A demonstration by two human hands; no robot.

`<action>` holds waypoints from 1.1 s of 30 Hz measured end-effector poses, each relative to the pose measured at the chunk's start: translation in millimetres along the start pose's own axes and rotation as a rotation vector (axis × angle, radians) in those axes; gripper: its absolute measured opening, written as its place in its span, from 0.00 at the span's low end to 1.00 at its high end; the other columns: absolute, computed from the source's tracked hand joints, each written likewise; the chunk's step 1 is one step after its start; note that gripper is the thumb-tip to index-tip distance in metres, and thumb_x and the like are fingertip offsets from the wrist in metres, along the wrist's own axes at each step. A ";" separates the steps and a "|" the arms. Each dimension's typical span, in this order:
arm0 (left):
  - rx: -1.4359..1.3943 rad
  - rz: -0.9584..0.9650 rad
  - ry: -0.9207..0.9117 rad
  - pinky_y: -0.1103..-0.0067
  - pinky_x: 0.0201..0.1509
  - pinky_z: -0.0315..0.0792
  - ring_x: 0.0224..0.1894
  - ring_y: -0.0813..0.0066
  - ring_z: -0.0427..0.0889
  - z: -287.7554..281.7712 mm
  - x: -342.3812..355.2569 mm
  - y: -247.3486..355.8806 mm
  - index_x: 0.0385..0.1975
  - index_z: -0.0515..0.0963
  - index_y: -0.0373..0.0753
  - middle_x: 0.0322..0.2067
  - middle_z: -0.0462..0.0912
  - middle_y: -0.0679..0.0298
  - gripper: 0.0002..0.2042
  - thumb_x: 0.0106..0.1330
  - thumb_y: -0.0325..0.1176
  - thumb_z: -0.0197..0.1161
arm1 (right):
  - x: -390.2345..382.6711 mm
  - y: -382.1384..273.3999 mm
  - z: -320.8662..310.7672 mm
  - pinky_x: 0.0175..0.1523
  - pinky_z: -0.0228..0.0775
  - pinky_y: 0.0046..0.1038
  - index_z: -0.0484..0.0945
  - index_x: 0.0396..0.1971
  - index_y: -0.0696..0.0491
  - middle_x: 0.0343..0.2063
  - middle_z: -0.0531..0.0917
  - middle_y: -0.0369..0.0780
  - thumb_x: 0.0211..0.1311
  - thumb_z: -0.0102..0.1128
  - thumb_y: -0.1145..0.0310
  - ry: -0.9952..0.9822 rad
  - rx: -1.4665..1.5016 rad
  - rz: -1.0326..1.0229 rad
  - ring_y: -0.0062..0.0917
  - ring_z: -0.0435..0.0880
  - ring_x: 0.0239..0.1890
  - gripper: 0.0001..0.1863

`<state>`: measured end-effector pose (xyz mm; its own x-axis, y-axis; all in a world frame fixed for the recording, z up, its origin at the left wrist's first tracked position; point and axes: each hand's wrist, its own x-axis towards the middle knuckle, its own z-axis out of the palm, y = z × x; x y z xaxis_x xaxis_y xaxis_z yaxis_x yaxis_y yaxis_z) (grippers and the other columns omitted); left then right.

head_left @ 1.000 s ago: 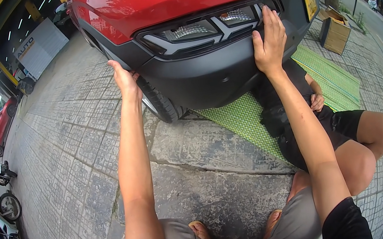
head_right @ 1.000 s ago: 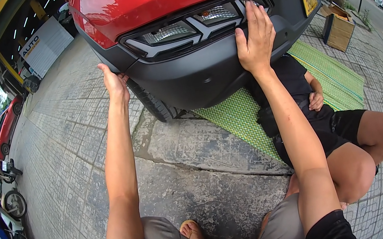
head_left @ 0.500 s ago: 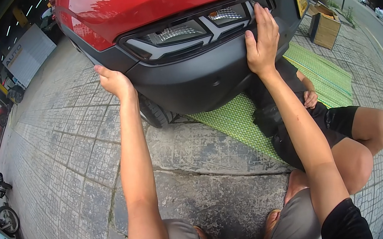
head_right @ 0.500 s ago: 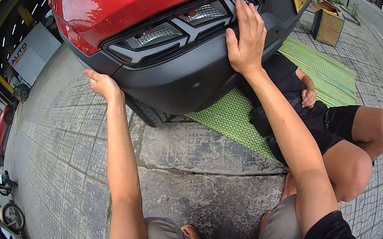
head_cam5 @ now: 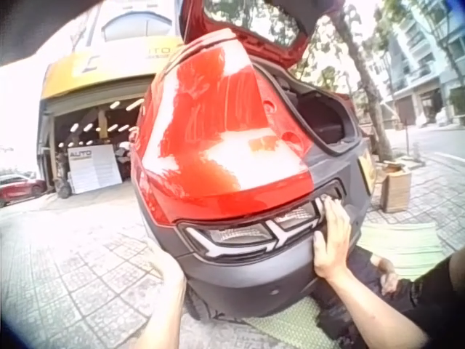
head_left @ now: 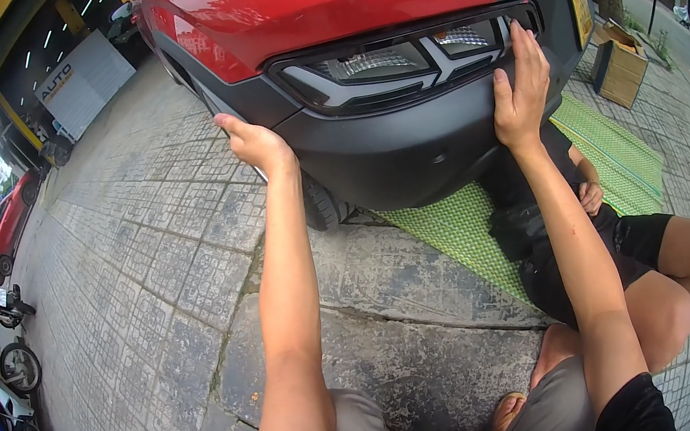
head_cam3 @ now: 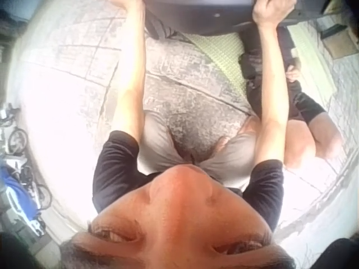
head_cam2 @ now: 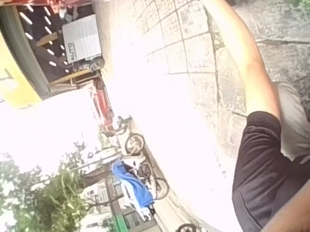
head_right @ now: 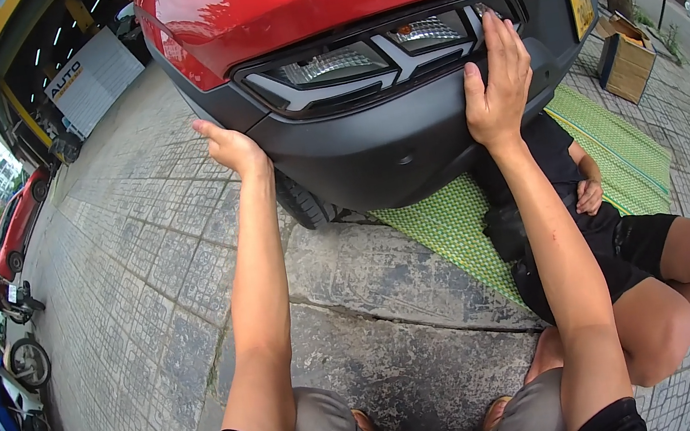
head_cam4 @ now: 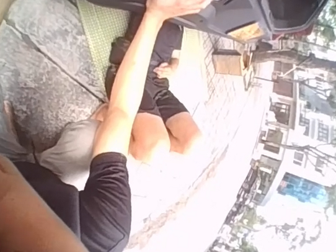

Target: Remove the plastic bumper trim from a car.

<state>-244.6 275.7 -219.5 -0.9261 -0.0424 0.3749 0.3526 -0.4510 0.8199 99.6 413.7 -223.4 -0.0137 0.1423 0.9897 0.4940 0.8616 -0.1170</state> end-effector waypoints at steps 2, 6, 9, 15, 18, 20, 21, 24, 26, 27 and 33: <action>0.034 -0.010 0.029 0.67 0.55 0.77 0.45 0.62 0.86 -0.5 -0.7 -0.2 0.45 0.84 0.20 0.41 0.89 0.50 0.44 0.85 0.66 0.40 | -0.5 -2.4 -1.7 0.83 0.48 0.44 0.65 0.79 0.58 0.76 0.71 0.47 0.71 0.54 0.62 -0.007 -0.011 0.004 0.46 0.62 0.80 0.37; 0.074 -0.017 0.020 0.64 0.52 0.77 0.42 0.61 0.86 1.4 -10.9 8.6 0.40 0.85 0.20 0.37 0.90 0.50 0.44 0.85 0.65 0.39 | -1.3 2.3 -4.4 0.83 0.48 0.44 0.65 0.79 0.59 0.76 0.71 0.47 0.72 0.54 0.63 0.003 -0.014 -0.014 0.46 0.62 0.80 0.37; 0.129 0.075 0.113 0.58 0.44 0.73 0.30 0.49 0.82 0.9 -1.4 6.5 0.34 0.83 0.18 0.24 0.85 0.44 0.46 0.86 0.64 0.37 | -0.2 -1.7 0.3 0.84 0.46 0.43 0.63 0.79 0.59 0.78 0.68 0.46 0.74 0.52 0.64 -0.010 -0.012 -0.018 0.45 0.61 0.82 0.36; 0.199 0.117 0.145 0.56 0.42 0.71 0.29 0.47 0.80 3.9 -8.1 6.3 0.28 0.81 0.19 0.22 0.82 0.43 0.47 0.85 0.65 0.36 | 1.1 1.3 0.3 0.83 0.48 0.44 0.65 0.78 0.60 0.76 0.71 0.47 0.74 0.50 0.61 0.024 0.007 -0.039 0.46 0.64 0.80 0.35; 0.182 0.086 0.103 0.56 0.42 0.71 0.27 0.50 0.78 2.3 -9.7 7.3 0.25 0.80 0.21 0.19 0.80 0.46 0.47 0.85 0.66 0.35 | -1.1 2.2 -1.0 0.83 0.48 0.44 0.65 0.78 0.60 0.76 0.71 0.47 0.75 0.49 0.60 0.030 0.003 -0.043 0.46 0.64 0.80 0.35; 0.158 0.050 0.075 0.57 0.43 0.72 0.28 0.52 0.78 1.7 -10.5 6.3 0.25 0.80 0.20 0.20 0.80 0.48 0.47 0.85 0.66 0.35 | -1.9 3.0 -2.1 0.83 0.48 0.44 0.65 0.78 0.61 0.76 0.72 0.48 0.75 0.49 0.60 0.025 -0.002 -0.039 0.46 0.64 0.80 0.35; 0.132 0.019 0.052 0.59 0.44 0.73 0.29 0.55 0.77 1.4 -10.1 5.2 0.26 0.79 0.20 0.21 0.80 0.50 0.47 0.85 0.66 0.36 | -1.2 3.1 -2.7 0.83 0.48 0.44 0.66 0.78 0.61 0.76 0.72 0.48 0.75 0.49 0.60 0.026 -0.002 -0.038 0.47 0.64 0.80 0.35; -0.035 -0.008 0.061 0.64 0.49 0.74 0.34 0.61 0.77 3.4 0.4 1.8 0.32 0.79 0.18 0.28 0.82 0.52 0.46 0.85 0.66 0.36 | 0.8 -0.1 1.5 0.83 0.48 0.44 0.66 0.77 0.61 0.75 0.72 0.48 0.74 0.50 0.59 0.029 0.003 -0.026 0.47 0.64 0.79 0.36; -0.092 -0.079 -0.031 0.68 0.62 0.73 0.48 0.60 0.81 1.4 0.5 0.8 0.53 0.78 0.14 0.45 0.86 0.48 0.47 0.84 0.68 0.37 | -0.6 3.7 2.8 0.83 0.49 0.45 0.67 0.77 0.61 0.75 0.73 0.48 0.73 0.51 0.60 0.031 0.000 -0.028 0.47 0.64 0.79 0.36; -0.113 -0.079 -0.030 0.69 0.64 0.72 0.51 0.59 0.81 1.6 2.9 -1.8 0.57 0.77 0.14 0.48 0.85 0.46 0.48 0.84 0.68 0.37 | -0.7 2.4 3.7 0.83 0.49 0.45 0.67 0.77 0.60 0.75 0.73 0.48 0.73 0.51 0.60 0.032 -0.001 -0.022 0.47 0.64 0.79 0.36; -0.188 -0.130 -0.072 0.70 0.70 0.69 0.61 0.58 0.80 1.0 3.5 -11.0 0.63 0.75 0.16 0.59 0.83 0.44 0.49 0.83 0.70 0.36 | -2.0 -0.8 2.1 0.82 0.50 0.45 0.65 0.79 0.57 0.76 0.71 0.47 0.71 0.54 0.62 0.012 0.004 0.006 0.47 0.63 0.80 0.37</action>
<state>-251.6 281.4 -226.7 -0.9476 0.0877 0.3073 0.1938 -0.6067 0.7709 97.4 413.8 -225.5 -0.0005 0.1417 0.9899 0.4906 0.8626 -0.1232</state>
